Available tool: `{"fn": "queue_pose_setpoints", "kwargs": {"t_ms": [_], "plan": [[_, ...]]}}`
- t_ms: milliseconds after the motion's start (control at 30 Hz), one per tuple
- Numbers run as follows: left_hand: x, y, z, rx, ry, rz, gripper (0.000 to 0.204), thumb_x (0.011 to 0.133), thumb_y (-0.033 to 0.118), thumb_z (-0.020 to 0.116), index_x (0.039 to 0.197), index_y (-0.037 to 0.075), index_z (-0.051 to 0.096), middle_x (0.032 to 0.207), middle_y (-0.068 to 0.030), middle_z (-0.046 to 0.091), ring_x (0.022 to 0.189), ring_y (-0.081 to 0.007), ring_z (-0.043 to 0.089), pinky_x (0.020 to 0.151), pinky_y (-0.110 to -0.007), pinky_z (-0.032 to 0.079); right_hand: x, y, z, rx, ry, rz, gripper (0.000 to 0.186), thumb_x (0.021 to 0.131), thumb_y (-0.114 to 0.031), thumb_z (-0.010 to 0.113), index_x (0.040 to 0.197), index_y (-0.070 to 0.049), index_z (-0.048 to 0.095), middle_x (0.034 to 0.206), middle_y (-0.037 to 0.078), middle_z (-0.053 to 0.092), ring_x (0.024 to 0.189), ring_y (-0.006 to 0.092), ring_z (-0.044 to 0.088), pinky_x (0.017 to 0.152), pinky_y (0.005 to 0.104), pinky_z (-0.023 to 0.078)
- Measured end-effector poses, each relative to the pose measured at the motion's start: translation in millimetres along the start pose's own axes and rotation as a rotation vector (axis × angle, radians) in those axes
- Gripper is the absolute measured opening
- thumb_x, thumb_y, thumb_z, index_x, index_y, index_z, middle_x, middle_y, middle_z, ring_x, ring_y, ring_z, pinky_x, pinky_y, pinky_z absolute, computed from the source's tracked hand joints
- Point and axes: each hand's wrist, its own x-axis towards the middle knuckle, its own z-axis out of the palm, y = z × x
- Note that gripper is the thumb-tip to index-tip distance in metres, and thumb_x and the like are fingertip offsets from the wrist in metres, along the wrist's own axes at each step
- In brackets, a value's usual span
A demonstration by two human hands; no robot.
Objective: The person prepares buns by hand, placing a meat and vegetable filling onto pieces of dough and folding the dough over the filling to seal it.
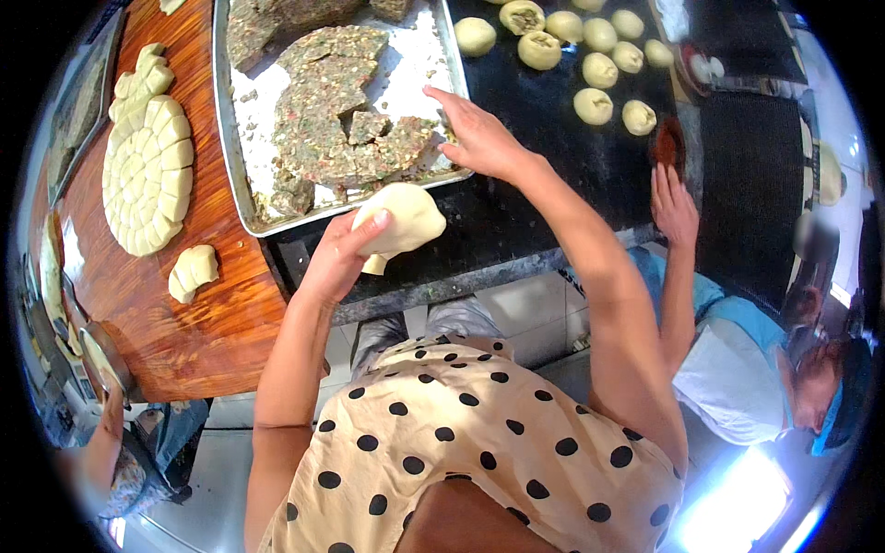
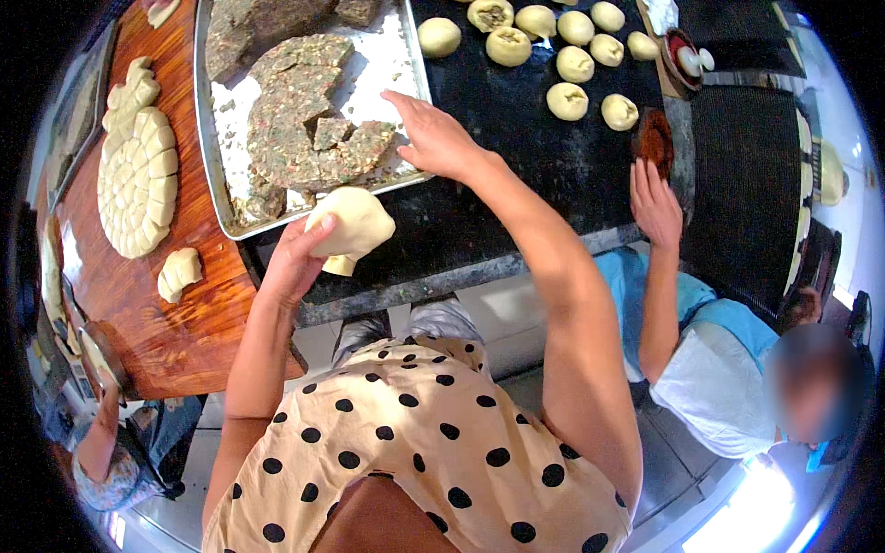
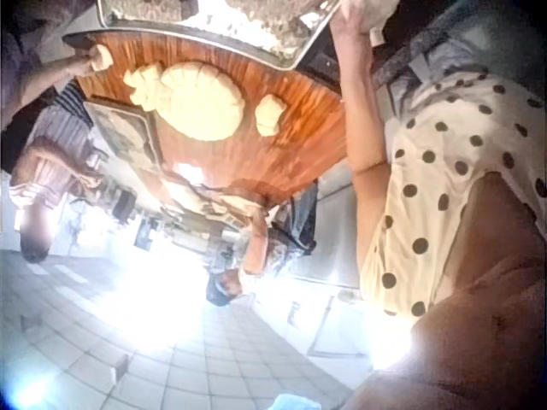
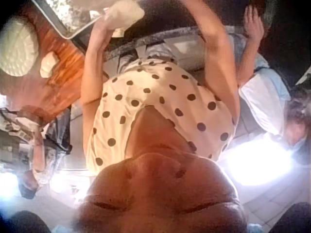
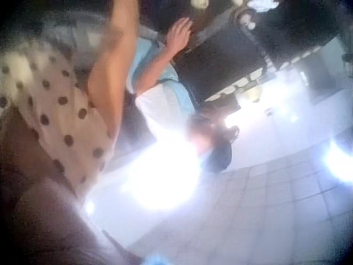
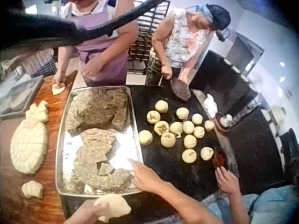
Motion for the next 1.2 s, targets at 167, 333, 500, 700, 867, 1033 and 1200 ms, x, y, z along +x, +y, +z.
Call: {"fn": "queue_pose_setpoints", "kwargs": {"t_ms": [167, 333, 500, 700, 867, 1033, 1200], "plan": [[-20.6, -8.1, -5.1, 0.172, 0.099, 0.131, 0.050, 0.096, 0.033, 0.064, 0.130, -0.002, 0.058, 0.112, -0.0044, 0.066, 0.100, -0.0107, 0.058, 0.090, -0.026, 0.044, 28.3, 3.5, 12.1, -0.155, -0.206, -0.149, 0.076, 0.075, 0.001, 0.068, 0.143, -0.007, 0.035, 0.134, 0.019, 0.052, 0.125, 0.0353, 0.050, 0.107, 0.0426, 0.042], [-26.3, -8.1, 11.1, -0.148, 0.119, 0.115, 0.050, 0.094, 0.028, 0.067, 0.133, -0.001, 0.055, 0.117, -0.0056, 0.066, 0.107, -0.0135, 0.061, 0.096, -0.030, 0.046, 28.6, 2.8, 10.0, -0.368, -0.130, -0.254, 0.061, 0.073, 0.002, 0.067, 0.130, -0.004, 0.049, 0.134, 0.017, 0.054, 0.131, 0.0310, 0.047, 0.109, 0.0392, 0.039], [-24.6, -17.2, 2.4, -0.226, 0.036, 0.039, 0.051, 0.089, 0.024, 0.072, 0.131, -0.001, 0.056, 0.118, -0.0070, 0.066, 0.108, -0.0153, 0.062, 0.098, -0.033, 0.047, 36.5, 6.8, 19.6, -0.343, -0.106, -0.335, 0.060, 0.072, -0.001, 0.071, 0.128, -0.003, 0.049, 0.131, 0.017, 0.055, 0.129, 0.0305, 0.048, 0.107, 0.0391, 0.041], [-25.1, -15.8, 3.5, -0.287, 0.023, 0.002, 0.047, 0.088, 0.021, 0.073, 0.127, -0.001, 0.058, 0.117, -0.0080, 0.067, 0.107, -0.0157, 0.063, 0.097, -0.034, 0.048, 45.7, 7.9, 22.1, -0.360, -0.253, -0.301, 0.045, 0.069, -0.008, 0.077, 0.107, -0.003, 0.053, 0.105, 0.012, 0.061, 0.104, 0.0311, 0.058, 0.092, 0.0408, 0.048], [-19.2, -18.3, -5.2, -0.394, 0.100, 0.011, 0.047, 0.088, 0.023, 0.073, 0.127, -0.001, 0.057, 0.117, -0.0087, 0.066, 0.106, -0.0180, 0.064, 0.096, -0.035, 0.050, 32.9, 12.7, 17.3, -0.440, -0.156, -0.250, 0.043, 0.066, -0.012, 0.080, 0.099, -0.005, 0.054, 0.095, 0.011, 0.063, 0.099, 0.0319, 0.060, 0.097, 0.0421, 0.045], [-11.6, -16.1, -11.6, -0.503, 0.154, 0.022, 0.053, 0.089, 0.027, 0.071, 0.130, -0.002, 0.052, 0.119, -0.0123, 0.064, 0.108, -0.0216, 0.065, 0.094, -0.037, 0.053, 17.1, 5.4, 7.5, -0.413, 0.001, -0.030, 0.044, 0.069, -0.016, 0.081, 0.103, -0.005, 0.055, 0.096, 0.013, 0.064, 0.099, 0.0325, 0.062, 0.112, 0.0449, 0.035], [5.8, -18.7, -10.3, -0.616, 0.069, 0.017, 0.049, 0.094, 0.029, 0.065, 0.131, 0.001, 0.051, 0.125, -0.0142, 0.062, 0.114, -0.0257, 0.063, 0.098, -0.041, 0.051, -15.4, -57.0, -9.4, 0.255, 0.269, 0.157, 0.059, 0.070, -0.022, 0.085, 0.117, -0.005, 0.055, 0.117, 0.015, 0.065, 0.122, 0.0317, 0.056, 0.114, 0.0448, 0.031]]}}
